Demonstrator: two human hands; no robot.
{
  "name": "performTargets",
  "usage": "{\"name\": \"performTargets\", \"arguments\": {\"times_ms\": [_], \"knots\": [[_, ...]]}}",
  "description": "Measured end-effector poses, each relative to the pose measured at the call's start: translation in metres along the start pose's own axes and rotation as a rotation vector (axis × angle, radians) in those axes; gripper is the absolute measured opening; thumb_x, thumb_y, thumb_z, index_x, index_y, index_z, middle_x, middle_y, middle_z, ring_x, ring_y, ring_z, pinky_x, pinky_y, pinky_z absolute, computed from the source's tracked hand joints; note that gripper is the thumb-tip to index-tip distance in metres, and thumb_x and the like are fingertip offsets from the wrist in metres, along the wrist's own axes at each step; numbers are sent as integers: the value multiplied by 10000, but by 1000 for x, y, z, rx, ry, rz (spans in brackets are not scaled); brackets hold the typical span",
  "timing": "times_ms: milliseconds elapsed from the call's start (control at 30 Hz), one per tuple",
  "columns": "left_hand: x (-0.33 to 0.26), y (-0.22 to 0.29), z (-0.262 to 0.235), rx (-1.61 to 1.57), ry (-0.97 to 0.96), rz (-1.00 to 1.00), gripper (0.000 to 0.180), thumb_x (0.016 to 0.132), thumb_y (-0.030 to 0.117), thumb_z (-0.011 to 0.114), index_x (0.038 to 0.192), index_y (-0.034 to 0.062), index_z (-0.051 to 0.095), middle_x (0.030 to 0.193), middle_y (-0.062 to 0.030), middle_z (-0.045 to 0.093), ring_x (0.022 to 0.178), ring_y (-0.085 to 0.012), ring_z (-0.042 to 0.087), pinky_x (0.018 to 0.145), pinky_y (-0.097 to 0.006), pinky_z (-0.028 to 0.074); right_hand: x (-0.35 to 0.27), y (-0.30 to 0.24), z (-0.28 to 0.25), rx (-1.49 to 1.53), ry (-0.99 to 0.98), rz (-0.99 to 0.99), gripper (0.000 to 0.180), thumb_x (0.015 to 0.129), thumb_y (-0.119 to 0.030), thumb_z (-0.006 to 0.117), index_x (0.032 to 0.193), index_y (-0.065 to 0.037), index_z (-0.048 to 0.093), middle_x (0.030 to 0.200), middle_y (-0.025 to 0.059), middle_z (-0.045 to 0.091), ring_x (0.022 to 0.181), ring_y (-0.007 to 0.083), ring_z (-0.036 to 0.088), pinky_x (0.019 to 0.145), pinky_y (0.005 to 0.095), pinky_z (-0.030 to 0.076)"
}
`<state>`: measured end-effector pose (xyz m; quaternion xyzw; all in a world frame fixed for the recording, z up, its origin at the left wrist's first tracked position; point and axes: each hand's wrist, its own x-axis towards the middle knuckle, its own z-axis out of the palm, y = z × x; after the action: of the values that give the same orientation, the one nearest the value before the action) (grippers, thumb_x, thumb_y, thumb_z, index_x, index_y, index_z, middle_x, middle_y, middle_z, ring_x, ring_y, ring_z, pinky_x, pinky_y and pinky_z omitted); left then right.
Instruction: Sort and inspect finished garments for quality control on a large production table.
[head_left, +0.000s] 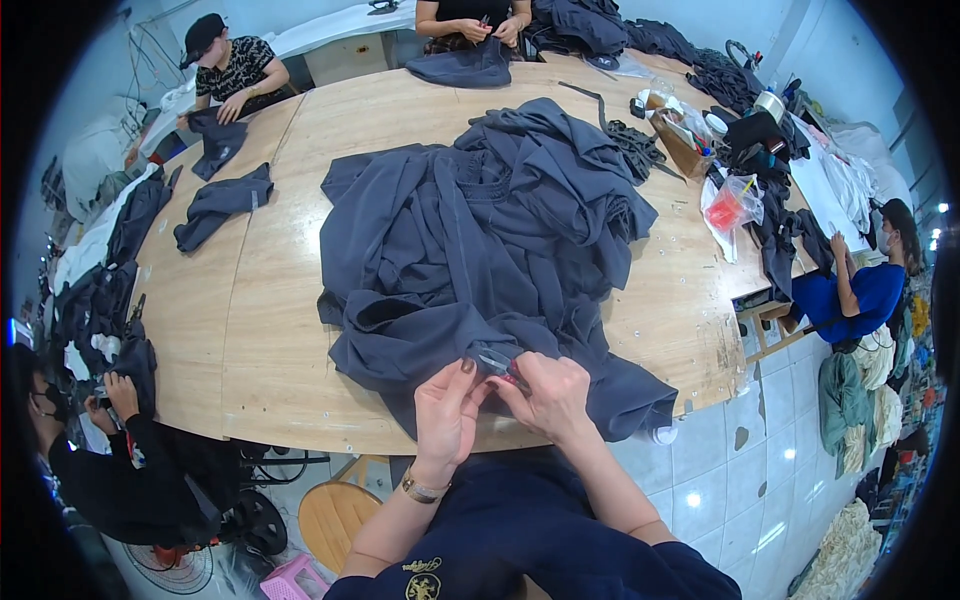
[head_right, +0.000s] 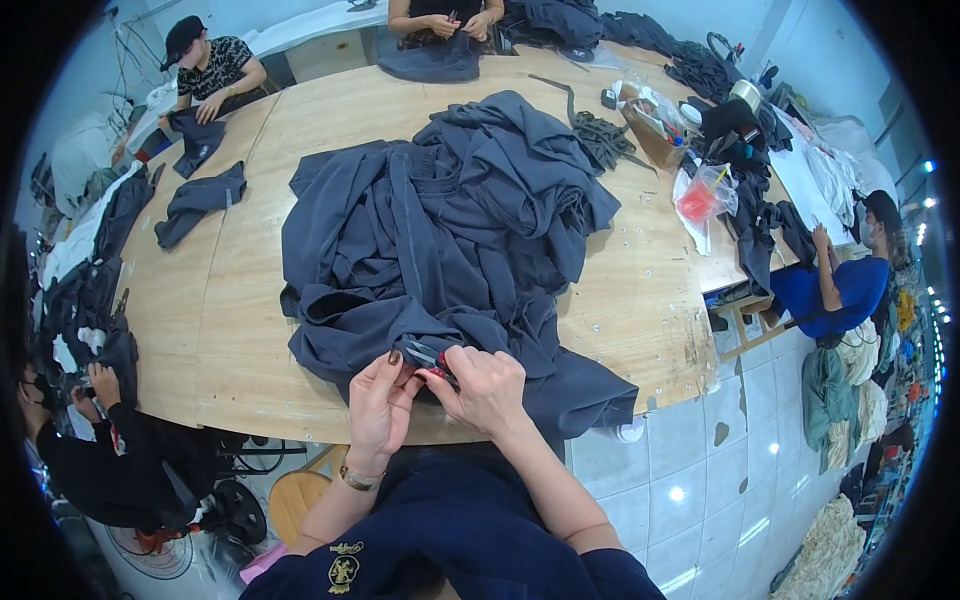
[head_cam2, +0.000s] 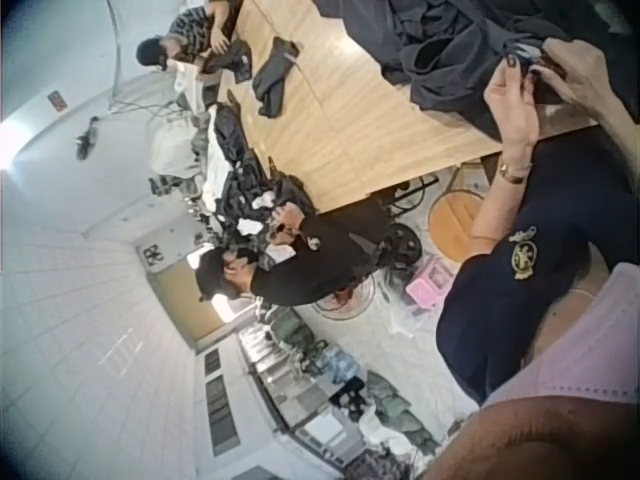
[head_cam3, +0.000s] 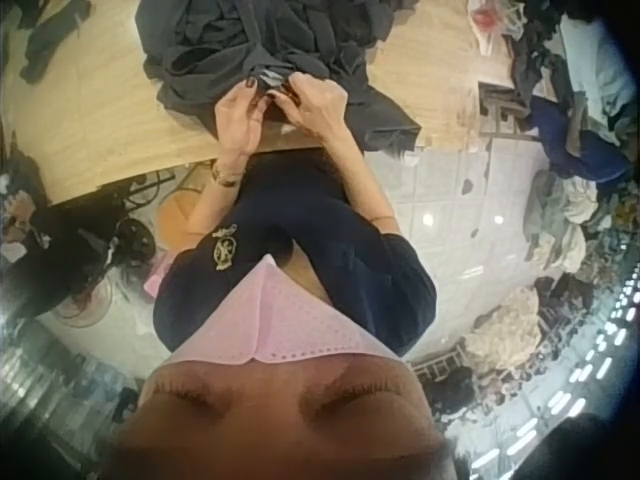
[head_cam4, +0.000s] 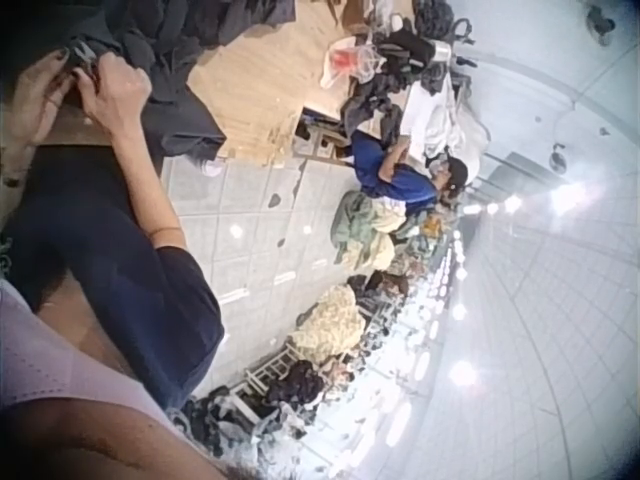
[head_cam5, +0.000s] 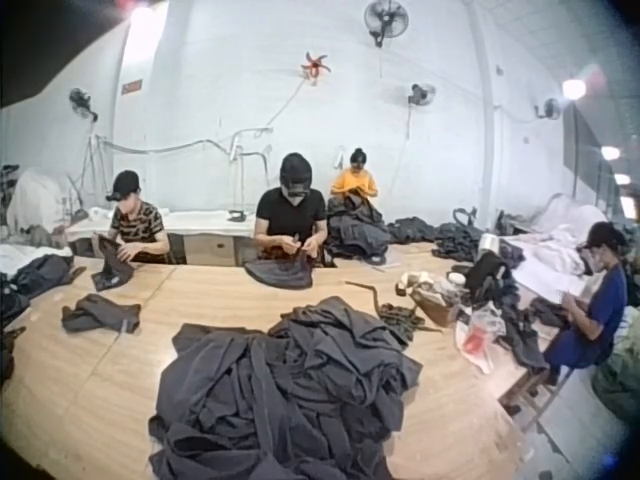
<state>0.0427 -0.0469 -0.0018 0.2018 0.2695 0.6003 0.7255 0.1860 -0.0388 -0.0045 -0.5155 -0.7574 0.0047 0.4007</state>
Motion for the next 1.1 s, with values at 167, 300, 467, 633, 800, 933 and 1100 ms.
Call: {"name": "performTargets", "arguments": {"times_ms": [167, 300, 467, 633, 800, 933, 1100], "knots": [[-1, -2, -2, 4, -5, 9, 175, 913, 62, 525, 1013, -34, 632, 993, -111, 649, 899, -171, 616, 849, -312, 493, 1, -1, -1, -1, -13, 4, 331, 752, -328, 687, 646, -87, 487, 528, 37, 475, 446, 205, 483, 443, 300, 337], [-1, -2, 0, 30, 9, 24, 175, 912, 57, 524, 1014, -37, 630, 995, -112, 649, 895, -168, 617, 847, -304, 494, 1, -1, -1, -24, -2, 4, 303, 757, -292, 684, 647, -87, 489, 532, 38, 479, 444, 208, 484, 443, 303, 346], [0, -3, -3, 57, 4, 58, 178, 911, 53, 526, 1024, -42, 625, 984, -107, 649, 880, -159, 616, 827, -288, 497, 0, -2, -4, 19, -31, 40, 301, 760, -294, 678, 646, -89, 490, 528, 39, 482, 439, 211, 483, 442, 305, 356], [-1, -5, -4, 57, -8, 74, 181, 911, 52, 526, 1030, -45, 621, 974, -102, 649, 863, -152, 614, 812, -282, 499, 0, -4, -3, 37, -59, 44, 301, 762, -303, 675, 650, -91, 492, 521, 43, 480, 441, 214, 487, 440, 304, 358], [0, -5, -4, 60, 17, 68, 174, 917, 63, 518, 1027, -30, 616, 995, -104, 643, 890, -159, 615, 829, -305, 498, -1, -2, -2, 95, -21, 112, 253, 798, -254, 649, 710, -61, 513, 533, 65, 502, 449, 251, 500, 459, 298, 380], [1, -1, -1, 63, 8, 47, 167, 933, 92, 493, 1015, -9, 597, 989, -92, 641, 897, -156, 614, 825, -314, 500, -4, -3, -1, 379, -38, 396, 286, 871, -291, 587, 767, -44, 487, 561, 75, 518, 486, 230, 527, 462, 305, 380], [1, 4, -10, 89, 21, 20, 169, 956, 133, 448, 987, 34, 581, 952, -64, 641, 847, -119, 604, 769, -272, 480, -2, 6, 5, 815, -170, 623, 196, 944, -217, 495, 846, -49, 468, 705, -34, 439, 622, 42, 397, 543, 208, 344]]}}
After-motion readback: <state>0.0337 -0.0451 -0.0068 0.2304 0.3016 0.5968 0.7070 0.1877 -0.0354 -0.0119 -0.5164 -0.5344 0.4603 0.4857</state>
